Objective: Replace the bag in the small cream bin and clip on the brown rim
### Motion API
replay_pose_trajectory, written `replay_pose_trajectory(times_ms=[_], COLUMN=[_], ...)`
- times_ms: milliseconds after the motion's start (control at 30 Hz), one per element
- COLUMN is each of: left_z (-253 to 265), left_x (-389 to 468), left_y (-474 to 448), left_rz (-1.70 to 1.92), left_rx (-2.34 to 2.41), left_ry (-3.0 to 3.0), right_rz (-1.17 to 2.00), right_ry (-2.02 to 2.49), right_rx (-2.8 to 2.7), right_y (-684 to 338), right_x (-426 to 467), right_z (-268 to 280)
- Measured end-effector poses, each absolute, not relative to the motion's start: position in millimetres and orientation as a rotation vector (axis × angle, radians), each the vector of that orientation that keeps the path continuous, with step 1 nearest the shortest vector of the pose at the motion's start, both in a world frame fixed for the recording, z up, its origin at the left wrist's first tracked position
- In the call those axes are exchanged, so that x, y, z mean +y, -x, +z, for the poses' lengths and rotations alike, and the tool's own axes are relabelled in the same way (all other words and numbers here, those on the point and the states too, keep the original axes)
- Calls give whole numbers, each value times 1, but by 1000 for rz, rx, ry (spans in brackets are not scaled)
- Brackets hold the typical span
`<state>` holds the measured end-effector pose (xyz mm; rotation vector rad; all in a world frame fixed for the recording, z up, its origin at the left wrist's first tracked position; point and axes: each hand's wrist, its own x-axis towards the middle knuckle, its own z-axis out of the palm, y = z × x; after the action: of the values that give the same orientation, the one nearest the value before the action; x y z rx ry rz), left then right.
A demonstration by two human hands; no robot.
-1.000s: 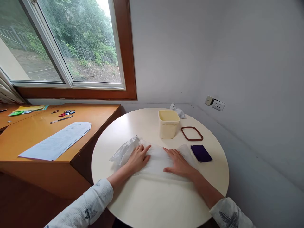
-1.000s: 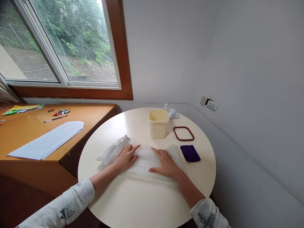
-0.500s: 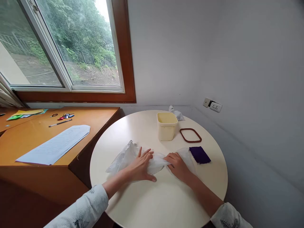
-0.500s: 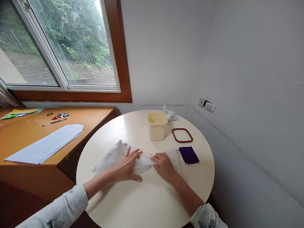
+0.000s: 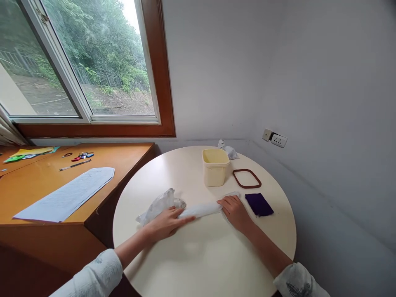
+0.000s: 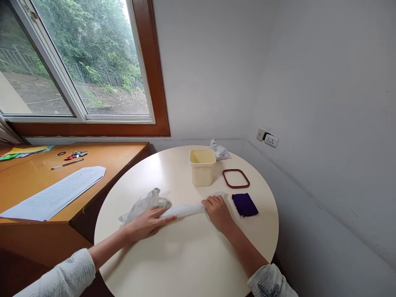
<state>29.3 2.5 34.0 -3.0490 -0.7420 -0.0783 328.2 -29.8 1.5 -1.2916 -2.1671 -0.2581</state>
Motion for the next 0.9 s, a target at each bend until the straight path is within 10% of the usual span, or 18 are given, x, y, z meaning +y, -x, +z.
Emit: replay_pose_trajectory(times_ms=[900], left_z=[50], left_x=[42], left_y=[34], left_rz=[38], left_rx=[-1663], left_ry=[2588], right_rz=[-52], right_ry=[1395], right_rx=[-2006], right_y=[-336], right_x=[-34], right_z=[-4])
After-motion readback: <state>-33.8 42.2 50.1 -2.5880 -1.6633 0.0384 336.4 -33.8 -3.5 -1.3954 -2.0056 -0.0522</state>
